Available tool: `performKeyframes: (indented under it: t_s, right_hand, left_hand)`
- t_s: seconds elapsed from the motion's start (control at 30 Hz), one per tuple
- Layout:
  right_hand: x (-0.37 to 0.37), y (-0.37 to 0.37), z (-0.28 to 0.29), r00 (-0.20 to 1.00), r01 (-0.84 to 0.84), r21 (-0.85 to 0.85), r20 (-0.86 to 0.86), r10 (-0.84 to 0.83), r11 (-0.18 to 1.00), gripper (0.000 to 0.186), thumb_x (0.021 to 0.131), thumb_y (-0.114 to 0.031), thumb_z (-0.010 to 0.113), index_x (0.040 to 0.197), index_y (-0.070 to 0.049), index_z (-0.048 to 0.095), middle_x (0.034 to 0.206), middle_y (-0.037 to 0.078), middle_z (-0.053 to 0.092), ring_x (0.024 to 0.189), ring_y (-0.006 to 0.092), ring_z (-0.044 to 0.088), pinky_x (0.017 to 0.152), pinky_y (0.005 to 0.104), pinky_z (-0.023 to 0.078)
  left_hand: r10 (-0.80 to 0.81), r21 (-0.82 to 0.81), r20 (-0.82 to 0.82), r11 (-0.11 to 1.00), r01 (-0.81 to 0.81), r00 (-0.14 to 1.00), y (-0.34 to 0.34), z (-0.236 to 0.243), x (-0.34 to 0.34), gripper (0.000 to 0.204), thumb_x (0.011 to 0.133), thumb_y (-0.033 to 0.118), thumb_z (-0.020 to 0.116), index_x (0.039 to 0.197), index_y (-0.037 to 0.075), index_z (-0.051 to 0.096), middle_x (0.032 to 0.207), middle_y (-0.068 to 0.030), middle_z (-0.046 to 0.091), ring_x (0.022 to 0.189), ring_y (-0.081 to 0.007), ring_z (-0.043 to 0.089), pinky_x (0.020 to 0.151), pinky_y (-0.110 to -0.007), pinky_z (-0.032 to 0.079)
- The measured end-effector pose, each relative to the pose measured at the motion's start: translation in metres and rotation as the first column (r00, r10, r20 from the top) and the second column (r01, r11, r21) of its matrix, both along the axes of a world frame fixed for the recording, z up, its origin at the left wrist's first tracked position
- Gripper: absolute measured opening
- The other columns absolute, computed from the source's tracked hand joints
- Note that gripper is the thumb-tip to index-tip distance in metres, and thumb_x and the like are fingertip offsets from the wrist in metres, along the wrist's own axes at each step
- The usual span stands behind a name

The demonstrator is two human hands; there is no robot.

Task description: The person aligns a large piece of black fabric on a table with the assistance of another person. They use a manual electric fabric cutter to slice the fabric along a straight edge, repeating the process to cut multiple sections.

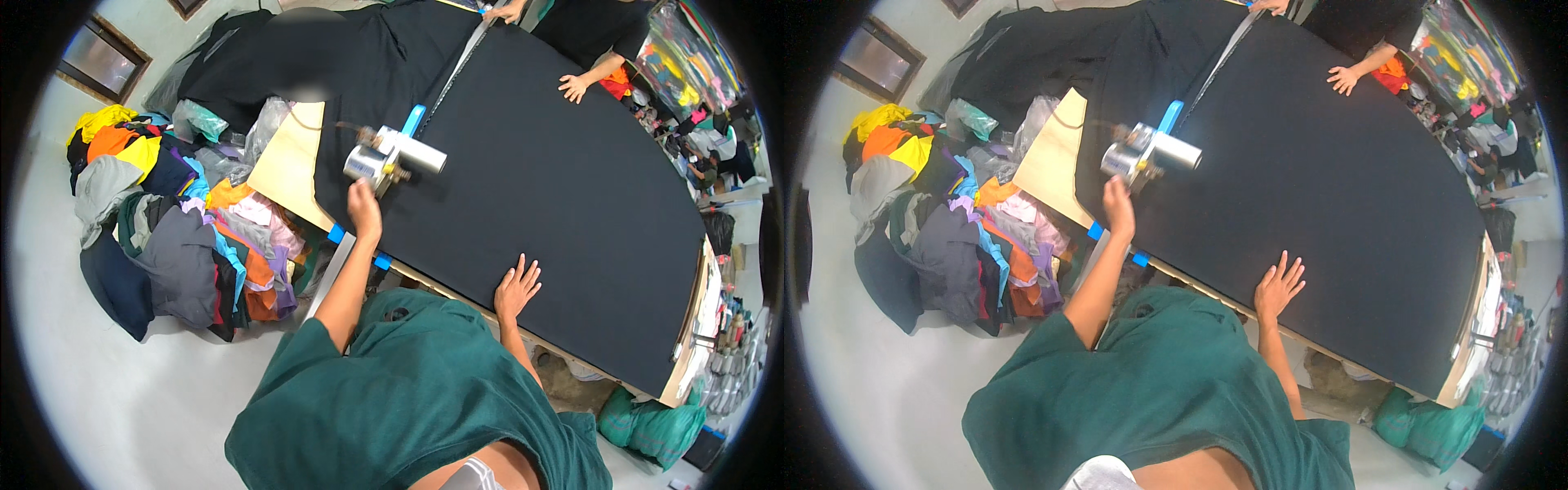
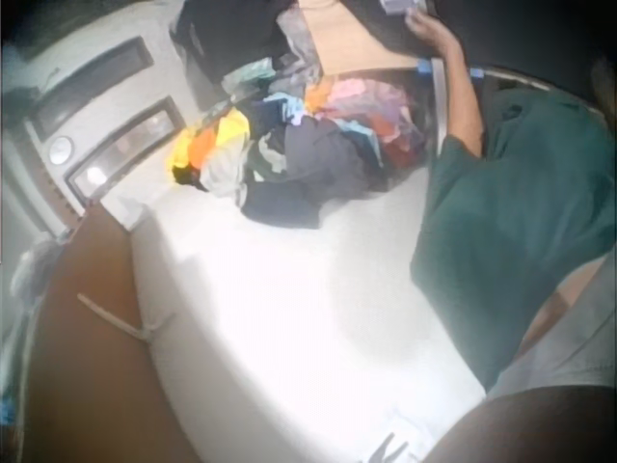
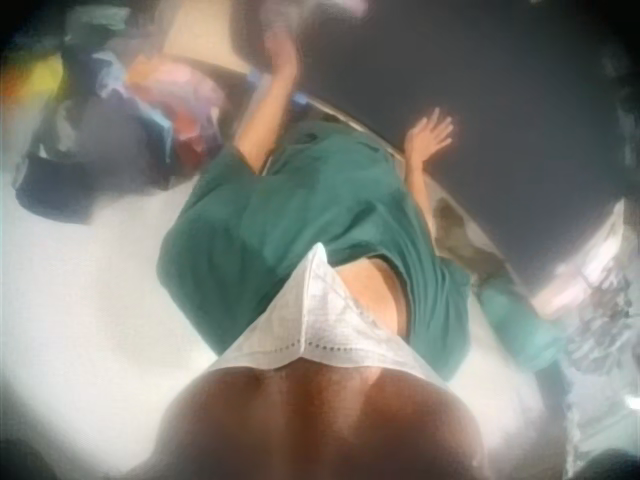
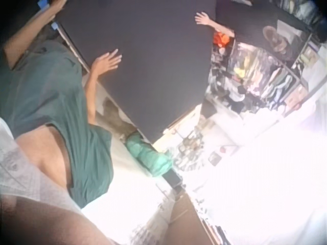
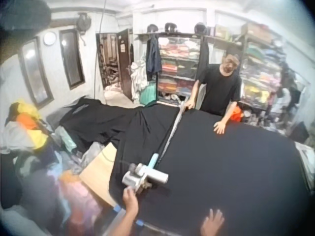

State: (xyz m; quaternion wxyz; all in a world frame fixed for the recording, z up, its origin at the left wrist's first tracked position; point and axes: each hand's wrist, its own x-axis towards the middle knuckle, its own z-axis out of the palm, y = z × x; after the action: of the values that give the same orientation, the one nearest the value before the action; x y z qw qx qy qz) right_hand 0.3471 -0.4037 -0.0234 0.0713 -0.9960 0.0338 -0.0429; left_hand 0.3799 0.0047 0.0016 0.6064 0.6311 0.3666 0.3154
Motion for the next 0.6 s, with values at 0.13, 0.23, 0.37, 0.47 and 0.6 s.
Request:
performKeyframes:
  t_s: [0.13, 0.23, 0.37, 0.47, 0.6]
  right_hand:
    - [0.000, 0.000, 0.000, 0.999, 0.026, 0.000, -0.030, -0.026, 1.000, 0.056, 0.112, -0.030, 0.039, 0.167, -0.023, 0.032, 0.175, 0.018, 0.020, 0.163, 0.0366, 0.015, 0.129, 0.0603, 0.011]
    - [0.000, 0.001, 0.000, 1.000, 0.014, -0.024, -0.003, -0.014, 1.000, 0.056, 0.112, -0.030, 0.039, 0.167, -0.022, 0.033, 0.175, 0.018, 0.020, 0.163, 0.0367, 0.015, 0.129, 0.0602, 0.012]
    - [0.004, 0.003, 0.000, 1.000, 0.015, -0.048, -0.013, -0.016, 0.999, 0.056, 0.112, -0.029, 0.039, 0.167, -0.022, 0.033, 0.175, 0.018, 0.020, 0.163, 0.0365, 0.016, 0.129, 0.0600, 0.012]
    - [0.003, 0.003, -0.002, 1.000, 0.018, -0.059, -0.005, -0.018, 0.998, 0.056, 0.111, -0.029, 0.040, 0.167, -0.022, 0.034, 0.175, 0.017, 0.021, 0.162, 0.0365, 0.017, 0.129, 0.0599, 0.013]
    - [0.002, 0.004, 0.001, 1.000, 0.022, -0.078, 0.003, -0.022, 0.997, 0.056, 0.111, -0.028, 0.040, 0.166, -0.022, 0.034, 0.175, 0.018, 0.022, 0.162, 0.0371, 0.018, 0.129, 0.0598, 0.013]
  left_hand:
    - [0.107, -0.099, -0.057, 0.989, -0.112, 0.993, 0.004, -0.008, -0.121, 0.039, 0.114, 0.039, 0.043, 0.088, 0.011, 0.051, 0.086, -0.0005, 0.049, 0.084, -0.0143, 0.051, 0.079, -0.033, 0.047]
    - [0.093, -0.133, -0.054, 0.986, -0.100, 0.994, 0.006, -0.003, -0.206, 0.037, 0.115, 0.037, 0.041, 0.087, 0.013, 0.046, 0.085, 0.0006, 0.041, 0.081, -0.0140, 0.044, 0.080, -0.033, 0.043]
    - [0.150, -0.297, -0.087, 0.940, -0.169, 0.985, 0.007, 0.004, -0.264, 0.033, 0.114, 0.036, 0.042, 0.090, 0.014, 0.044, 0.089, 0.0010, 0.036, 0.084, -0.0133, 0.040, 0.085, -0.031, 0.040]
    - [0.090, -0.375, -0.056, 0.921, -0.105, 0.994, 0.007, 0.013, -0.257, 0.030, 0.114, 0.035, 0.043, 0.092, 0.013, 0.044, 0.093, 0.0004, 0.039, 0.090, -0.0132, 0.042, 0.092, -0.030, 0.040]
    - [-0.187, -0.225, -0.046, 0.959, 0.172, 0.981, 0.026, -0.006, -0.165, 0.030, 0.112, 0.036, 0.044, 0.098, 0.011, 0.052, 0.093, -0.0008, 0.045, 0.091, -0.0138, 0.049, 0.097, -0.033, 0.046]
